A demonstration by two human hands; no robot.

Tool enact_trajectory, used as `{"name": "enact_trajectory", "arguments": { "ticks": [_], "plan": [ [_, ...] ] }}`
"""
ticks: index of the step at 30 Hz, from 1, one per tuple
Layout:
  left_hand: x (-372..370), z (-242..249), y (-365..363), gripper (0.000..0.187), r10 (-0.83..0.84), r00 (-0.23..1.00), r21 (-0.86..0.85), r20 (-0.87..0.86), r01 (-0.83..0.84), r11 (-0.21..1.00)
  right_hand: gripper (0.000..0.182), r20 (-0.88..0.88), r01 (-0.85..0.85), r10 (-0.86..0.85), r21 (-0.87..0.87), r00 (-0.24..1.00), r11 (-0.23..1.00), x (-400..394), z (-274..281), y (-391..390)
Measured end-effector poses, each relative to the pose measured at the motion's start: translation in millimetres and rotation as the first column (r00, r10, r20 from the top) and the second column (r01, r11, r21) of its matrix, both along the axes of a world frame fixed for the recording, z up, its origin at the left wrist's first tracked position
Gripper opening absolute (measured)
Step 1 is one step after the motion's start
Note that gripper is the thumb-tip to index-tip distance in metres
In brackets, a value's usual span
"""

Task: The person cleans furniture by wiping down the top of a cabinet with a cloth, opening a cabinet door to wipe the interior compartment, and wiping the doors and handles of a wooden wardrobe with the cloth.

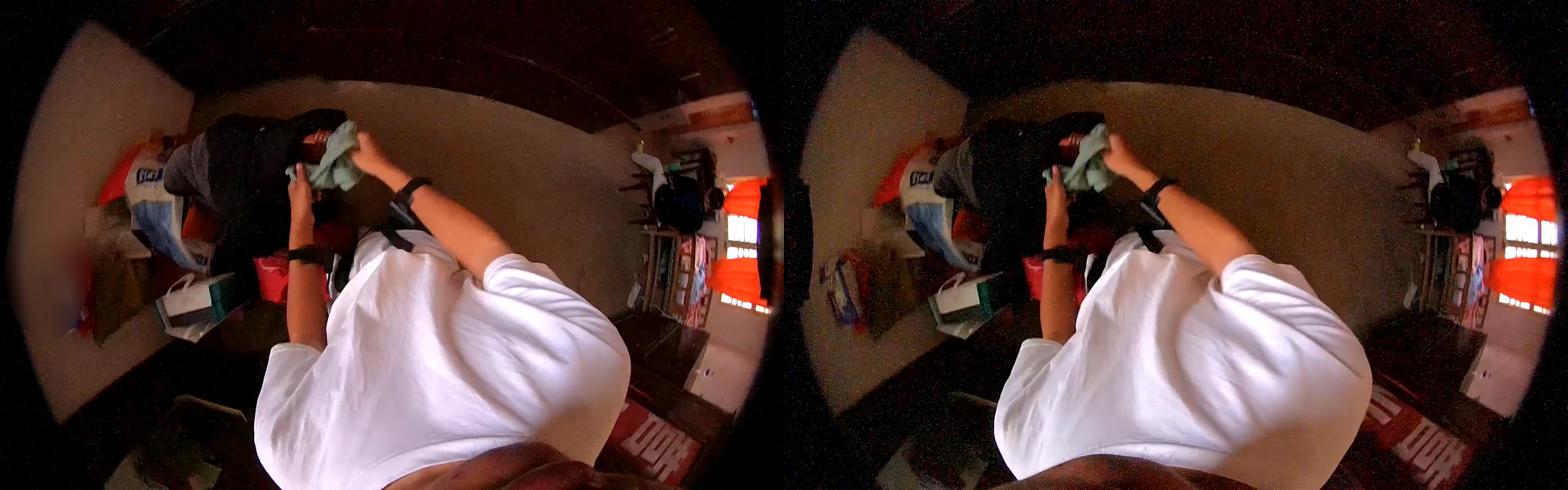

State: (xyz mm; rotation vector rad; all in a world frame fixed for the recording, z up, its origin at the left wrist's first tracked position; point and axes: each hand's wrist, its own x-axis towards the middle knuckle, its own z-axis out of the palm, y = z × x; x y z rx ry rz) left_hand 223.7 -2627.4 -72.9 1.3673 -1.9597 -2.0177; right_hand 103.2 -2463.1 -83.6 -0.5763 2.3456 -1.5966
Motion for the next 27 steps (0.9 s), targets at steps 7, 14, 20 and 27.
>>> {"name": "enact_trajectory", "arguments": {
  "ticks": [7,14,20,27],
  "plan": [
    [-15,-58,2,0.033,-0.197,0.98,-0.343,-0.019,0.179,0.922,0.063,-0.193,-0.178,0.273,0.401,0.942,0.899,-11,50,-31],
    [7,-91,-3,0.041,-0.348,0.906,-0.236,0.24,0.402,0.885,0.046,0.139,-0.317,0.287,0.505,0.948,0.803,-20,56,-33],
    [-1,-72,-30,0.028,-0.455,0.89,-0.01,-0.033,0.455,0.89,0.031,0.245,-0.429,0.354,0.572,0.903,0.699,-41,-76,-40],
    [12,73,25,0.074,-0.404,0.846,-0.271,-0.347,0.322,0.907,0.048,0.039,-0.13,0.125,0.327,0.991,0.936,-22,49,-23]
  ]
}}
